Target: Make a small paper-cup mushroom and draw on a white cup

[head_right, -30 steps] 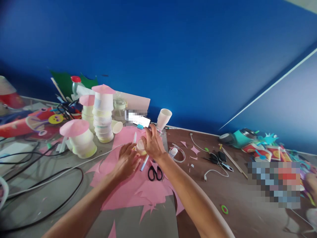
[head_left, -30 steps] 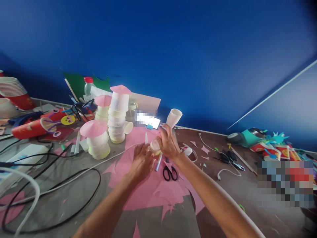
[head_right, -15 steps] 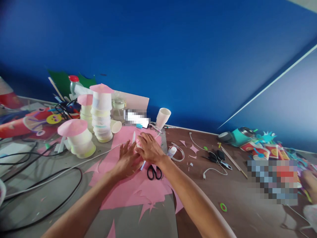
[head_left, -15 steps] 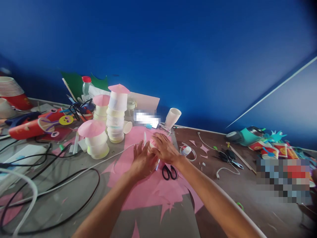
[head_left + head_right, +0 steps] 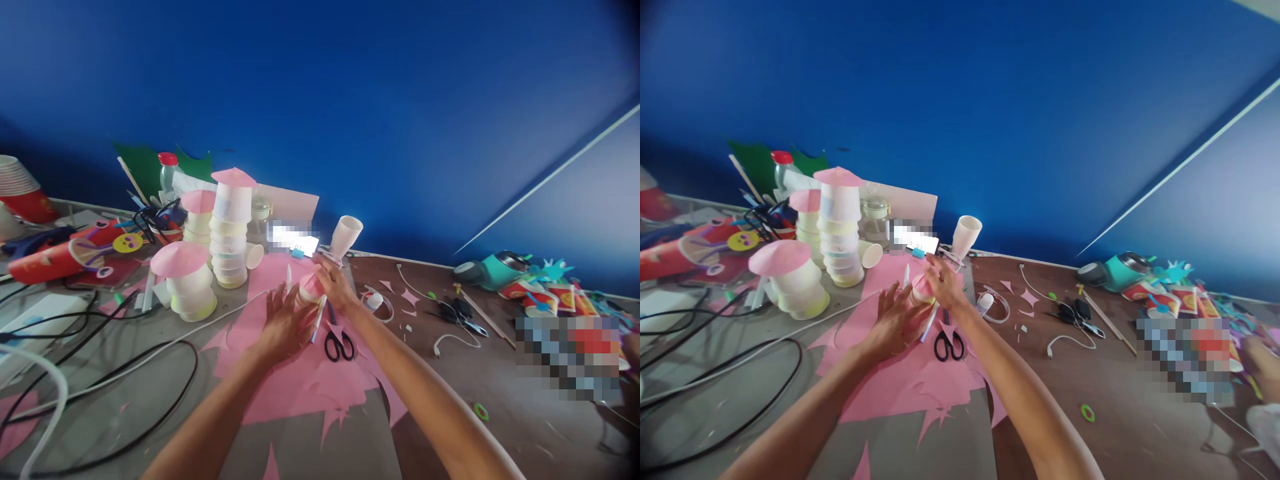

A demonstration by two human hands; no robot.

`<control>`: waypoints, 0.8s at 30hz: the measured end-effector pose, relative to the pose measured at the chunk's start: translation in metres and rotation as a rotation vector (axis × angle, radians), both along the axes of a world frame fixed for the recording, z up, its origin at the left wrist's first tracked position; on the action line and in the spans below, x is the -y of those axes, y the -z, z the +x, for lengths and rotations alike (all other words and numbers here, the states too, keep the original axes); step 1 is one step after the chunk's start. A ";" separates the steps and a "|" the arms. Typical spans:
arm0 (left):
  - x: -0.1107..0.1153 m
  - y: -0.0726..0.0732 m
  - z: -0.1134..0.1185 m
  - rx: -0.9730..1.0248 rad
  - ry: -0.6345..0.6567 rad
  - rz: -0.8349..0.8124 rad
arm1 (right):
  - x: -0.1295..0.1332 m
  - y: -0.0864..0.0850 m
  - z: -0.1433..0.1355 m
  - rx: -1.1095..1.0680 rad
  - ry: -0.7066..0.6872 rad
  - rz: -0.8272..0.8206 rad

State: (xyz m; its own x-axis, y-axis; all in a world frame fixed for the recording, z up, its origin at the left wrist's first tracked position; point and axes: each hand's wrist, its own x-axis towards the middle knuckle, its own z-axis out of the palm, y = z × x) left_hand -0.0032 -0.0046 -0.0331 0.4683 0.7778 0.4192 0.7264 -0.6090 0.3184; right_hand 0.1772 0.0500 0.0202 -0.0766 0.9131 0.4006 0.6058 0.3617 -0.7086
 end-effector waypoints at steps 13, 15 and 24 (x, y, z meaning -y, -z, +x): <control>-0.001 0.000 0.000 -0.029 0.012 -0.032 | 0.003 0.002 -0.007 0.139 -0.104 0.114; 0.000 -0.001 0.001 -0.032 0.009 -0.029 | 0.003 0.006 -0.007 0.175 -0.114 0.155; -0.002 0.002 0.000 -0.013 0.007 -0.002 | 0.007 0.001 0.000 0.147 -0.056 0.126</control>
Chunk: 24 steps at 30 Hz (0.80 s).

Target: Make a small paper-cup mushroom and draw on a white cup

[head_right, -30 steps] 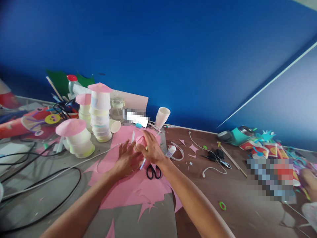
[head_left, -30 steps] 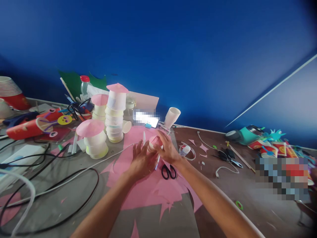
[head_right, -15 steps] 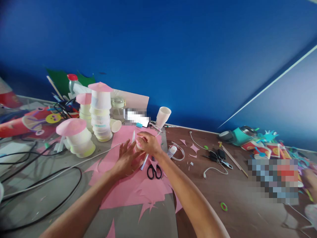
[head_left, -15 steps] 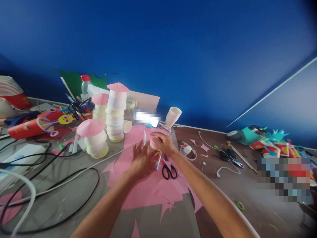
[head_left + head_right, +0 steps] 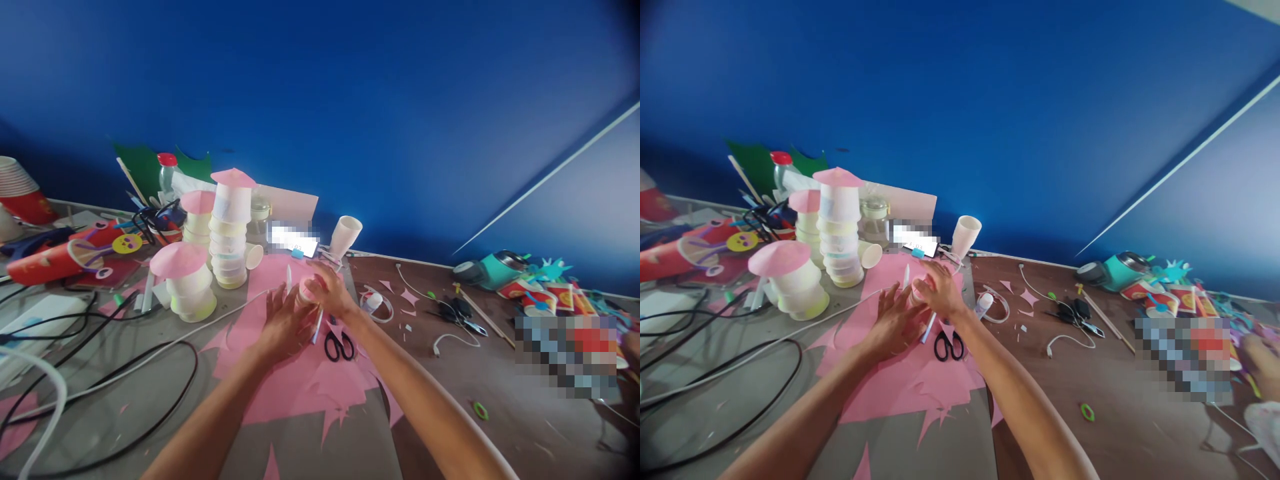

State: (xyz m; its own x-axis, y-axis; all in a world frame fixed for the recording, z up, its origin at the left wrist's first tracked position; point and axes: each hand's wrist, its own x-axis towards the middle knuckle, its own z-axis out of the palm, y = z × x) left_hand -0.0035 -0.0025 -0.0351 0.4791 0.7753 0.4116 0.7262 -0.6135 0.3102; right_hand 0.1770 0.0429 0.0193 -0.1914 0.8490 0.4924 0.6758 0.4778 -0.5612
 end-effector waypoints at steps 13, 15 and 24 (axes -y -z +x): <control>-0.002 0.003 0.001 -0.020 -0.002 -0.040 | -0.004 0.003 -0.017 0.164 0.154 0.048; -0.002 0.003 0.001 -0.023 -0.004 -0.035 | -0.004 0.010 -0.021 0.178 0.177 0.041; -0.001 0.002 0.000 -0.005 0.004 -0.017 | 0.000 0.005 -0.019 0.118 0.200 -0.025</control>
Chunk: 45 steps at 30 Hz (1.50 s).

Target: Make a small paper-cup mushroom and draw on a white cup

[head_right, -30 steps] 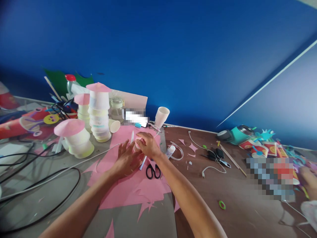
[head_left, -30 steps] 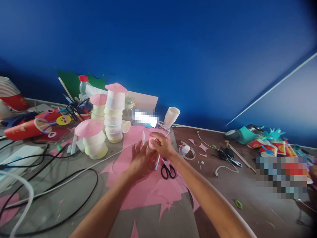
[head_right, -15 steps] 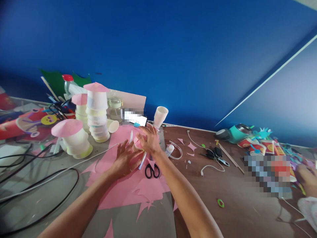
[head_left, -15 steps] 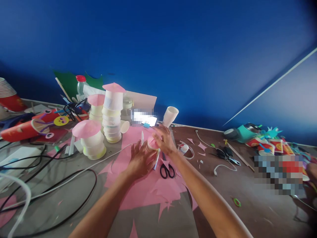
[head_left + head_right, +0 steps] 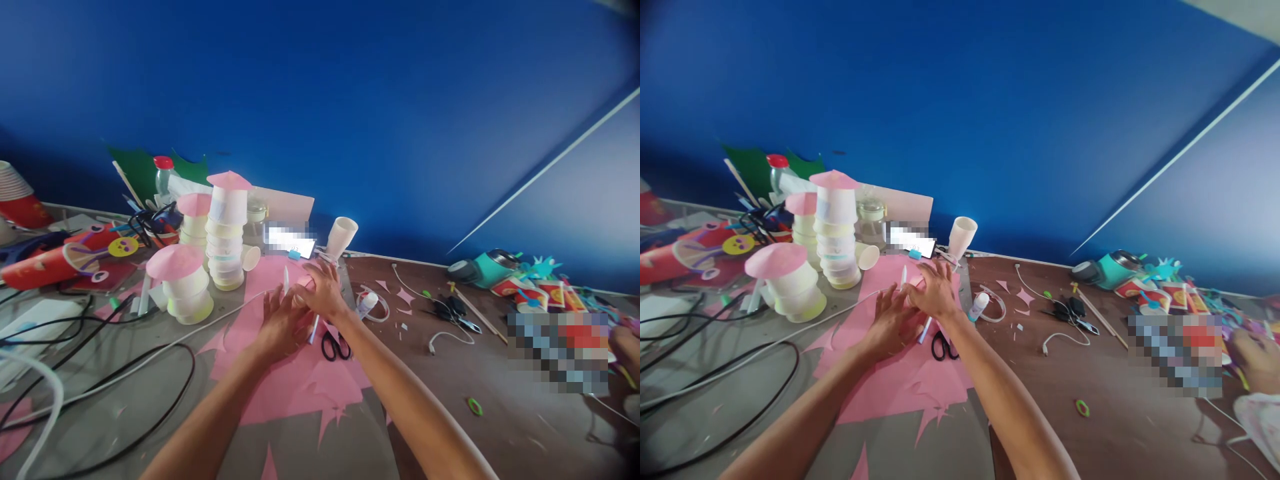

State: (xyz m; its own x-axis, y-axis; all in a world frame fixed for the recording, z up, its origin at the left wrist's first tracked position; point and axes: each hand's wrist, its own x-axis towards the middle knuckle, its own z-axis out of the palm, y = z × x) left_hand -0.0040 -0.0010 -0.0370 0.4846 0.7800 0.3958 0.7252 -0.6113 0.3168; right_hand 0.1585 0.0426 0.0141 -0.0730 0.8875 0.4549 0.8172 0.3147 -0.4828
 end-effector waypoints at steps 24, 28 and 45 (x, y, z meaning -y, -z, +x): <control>-0.004 0.003 -0.002 0.038 0.004 0.003 | 0.029 0.028 0.000 -0.349 0.186 -0.119; -0.005 0.012 -0.002 0.118 -0.046 0.107 | 0.018 0.010 0.012 -0.373 0.218 -0.025; 0.005 -0.001 0.002 -0.005 0.058 0.028 | -0.040 -0.001 -0.080 -0.264 0.023 -0.279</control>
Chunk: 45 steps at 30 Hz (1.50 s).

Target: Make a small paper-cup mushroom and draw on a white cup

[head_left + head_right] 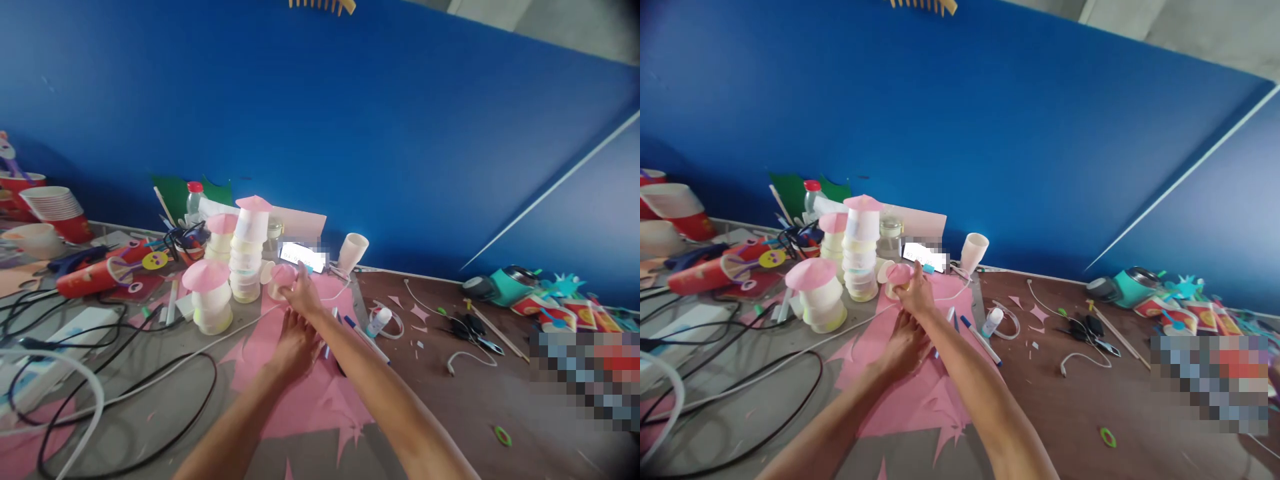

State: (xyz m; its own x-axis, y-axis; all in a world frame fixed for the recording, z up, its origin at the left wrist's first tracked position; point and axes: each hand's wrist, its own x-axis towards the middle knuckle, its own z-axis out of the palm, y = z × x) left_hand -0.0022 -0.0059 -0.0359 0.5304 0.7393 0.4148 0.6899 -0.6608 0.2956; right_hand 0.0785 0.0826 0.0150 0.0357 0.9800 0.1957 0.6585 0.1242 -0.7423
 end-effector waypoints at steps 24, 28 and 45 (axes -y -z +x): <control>-0.008 0.013 -0.009 0.004 -0.041 0.128 | 0.106 0.015 0.097 0.017 -0.024 0.151; -0.007 0.010 -0.009 0.022 -0.058 0.128 | 0.109 0.017 0.091 0.069 -0.045 0.183; -0.009 0.015 -0.005 0.222 -0.063 0.153 | -0.049 -0.106 0.159 0.838 0.173 0.020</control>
